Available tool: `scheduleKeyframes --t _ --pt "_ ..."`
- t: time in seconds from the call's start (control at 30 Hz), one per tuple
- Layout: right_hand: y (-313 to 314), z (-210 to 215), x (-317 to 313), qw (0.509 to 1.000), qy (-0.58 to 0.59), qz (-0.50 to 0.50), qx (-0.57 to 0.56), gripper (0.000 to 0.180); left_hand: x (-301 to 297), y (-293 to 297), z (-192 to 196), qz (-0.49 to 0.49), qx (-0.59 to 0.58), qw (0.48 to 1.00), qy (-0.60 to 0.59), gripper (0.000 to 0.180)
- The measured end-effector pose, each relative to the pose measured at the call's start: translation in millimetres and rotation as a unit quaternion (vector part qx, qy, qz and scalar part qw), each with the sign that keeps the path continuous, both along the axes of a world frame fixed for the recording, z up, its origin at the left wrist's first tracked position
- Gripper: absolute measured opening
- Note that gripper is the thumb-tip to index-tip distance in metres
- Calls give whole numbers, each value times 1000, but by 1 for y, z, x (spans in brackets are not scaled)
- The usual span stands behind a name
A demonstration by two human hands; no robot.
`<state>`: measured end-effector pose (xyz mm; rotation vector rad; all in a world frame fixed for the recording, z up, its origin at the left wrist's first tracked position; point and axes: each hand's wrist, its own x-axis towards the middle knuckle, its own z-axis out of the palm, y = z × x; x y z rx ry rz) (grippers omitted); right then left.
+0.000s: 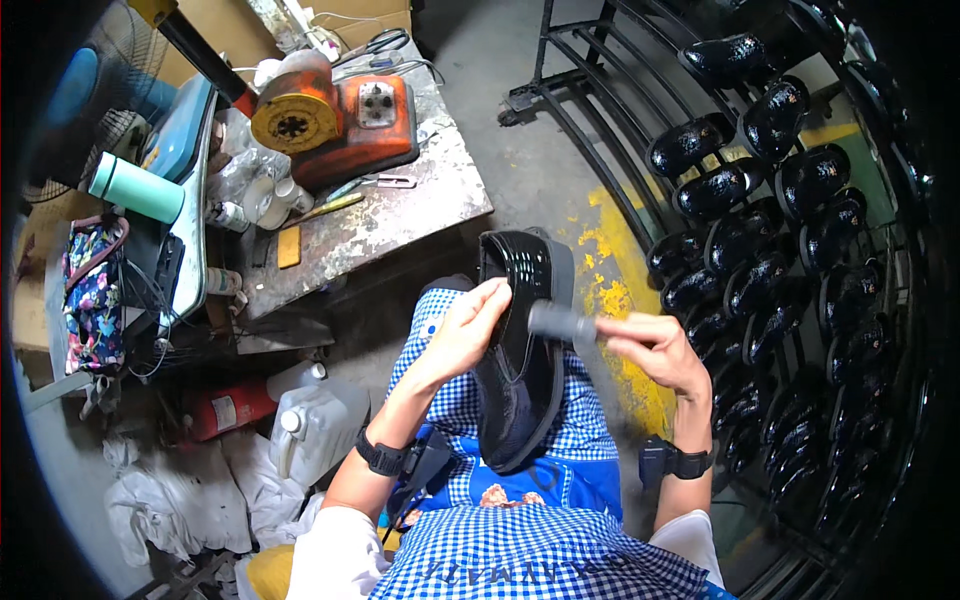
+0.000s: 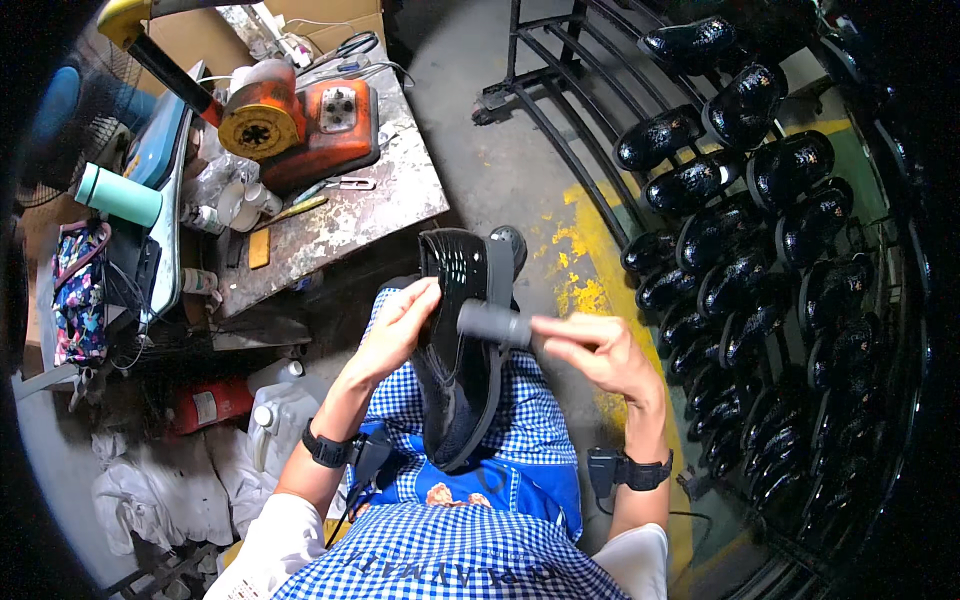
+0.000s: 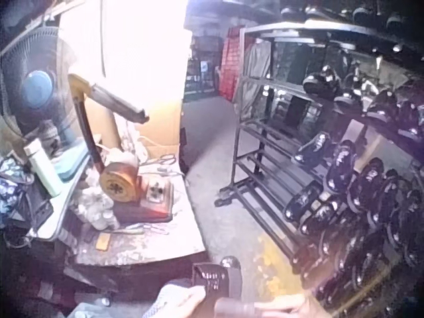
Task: Polishing and cleaning finished black shoes before placement on a rack.
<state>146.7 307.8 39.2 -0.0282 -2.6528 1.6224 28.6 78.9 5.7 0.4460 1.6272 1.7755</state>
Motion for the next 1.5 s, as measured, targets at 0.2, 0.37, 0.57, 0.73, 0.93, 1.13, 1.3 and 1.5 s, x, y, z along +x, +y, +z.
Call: scheduleKeyframes --t 0.2,0.37,0.57,0.73,0.93,1.13,1.3,1.5 --pt "3 1 -16 999 -29 29 -2 26 -5 1 -1 -11 -46 999 -1 29" --pt "5 3 13 987 -73 140 -26 27 -6 -2 -5 -10 -18 999 -29 27" --pt "10 5 21 976 -122 177 -47 25 -4 8 -5 7 -30 997 74 23" --pt "15 -5 17 996 -75 18 -51 22 -9 6 -3 3 -46 999 -5 23" --pt "6 -13 -2 998 3 -48 -37 24 -7 7 -1 33 -13 999 -30 22" --pt "7 -41 5 974 60 -212 -52 34 -8 0 -7 57 -10 997 -52 23" --pt "2 -50 59 913 -132 -347 -171 39 -10 2 -1 85 -7 995 -50 23" --pt "-42 -18 92 966 -6 -207 -155 76 3 42 26 92 0 995 -28 26"
